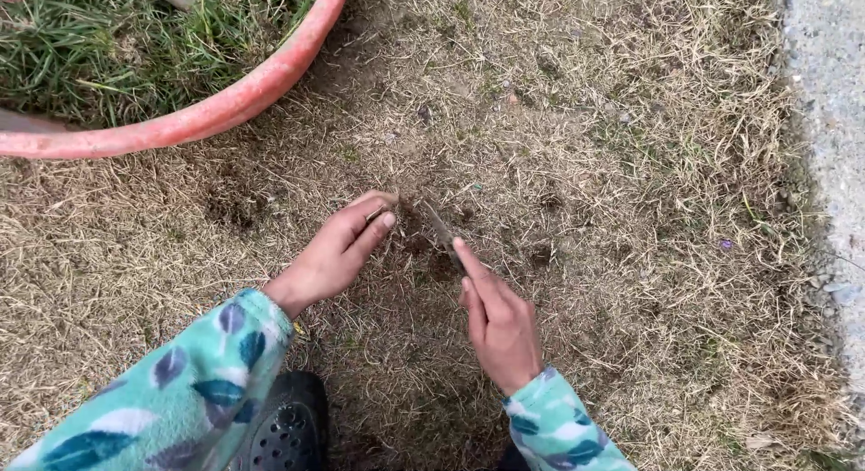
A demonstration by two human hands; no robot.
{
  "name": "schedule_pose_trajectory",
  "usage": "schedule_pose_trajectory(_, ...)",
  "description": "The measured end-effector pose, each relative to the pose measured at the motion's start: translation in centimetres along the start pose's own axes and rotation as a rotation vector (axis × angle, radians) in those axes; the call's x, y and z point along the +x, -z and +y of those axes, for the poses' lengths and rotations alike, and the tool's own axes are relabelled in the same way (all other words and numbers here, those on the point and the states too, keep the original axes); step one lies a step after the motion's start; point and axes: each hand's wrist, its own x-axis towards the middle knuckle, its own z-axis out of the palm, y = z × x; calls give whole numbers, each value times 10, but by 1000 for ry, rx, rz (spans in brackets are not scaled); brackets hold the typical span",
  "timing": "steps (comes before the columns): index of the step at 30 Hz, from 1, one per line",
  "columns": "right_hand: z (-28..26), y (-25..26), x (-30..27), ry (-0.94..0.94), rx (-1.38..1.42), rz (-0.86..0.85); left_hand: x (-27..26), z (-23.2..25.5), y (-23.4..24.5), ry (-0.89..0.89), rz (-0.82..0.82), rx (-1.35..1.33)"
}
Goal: Using a small hand tool to dig out weeds and grass from a lawn and placing the debris into a bucket.
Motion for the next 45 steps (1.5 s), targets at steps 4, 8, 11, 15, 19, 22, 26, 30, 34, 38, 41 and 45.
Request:
schedule_pose_trajectory(4,-7,0,1,77,-69,-38,0,12,-1,106,-12,-166)
schedule_pose_trajectory(8,4,-5,-8,79,48,-16,-3,11,-10,232,71,-734)
schedule_pose_trajectory(11,10,-9,-12,175,112,49,1,12,-10,405,182,-794)
schedule_pose_trajectory(15,7,-6,-11,251,60,63,4,22,-15,228,105,-848)
schedule_pose_trajectory(19,10,-1,-8,11,-25,-1,3,30,-25,331,114,-1081)
schedule_pose_trajectory(22,12,-3,-12,97,28,35,3,25,-29,323,109,-1061)
schedule_pose_trajectory(26,-1,1,-7,57,-50,-61,4,28,-28,384,139,-1141)
schedule_pose_trajectory(30,13,-4,-11,34,-91,-2,2,0,-37,434,158,-1214)
schedule_pose_trajectory(34,8,-4,-12,138,-4,17,3,15,-33,348,98,-1083)
schedule_pose_trajectory(38,6,-3,-8,36,-65,-32,2,15,-36,402,109,-1040)
schedule_pose_trajectory(41,15,0,-8,-14,-23,22,2,11,-35,275,50,-1028)
schedule_pose_trajectory(45,10,0,-6,216,40,68,2,9,-34,248,-50,-904)
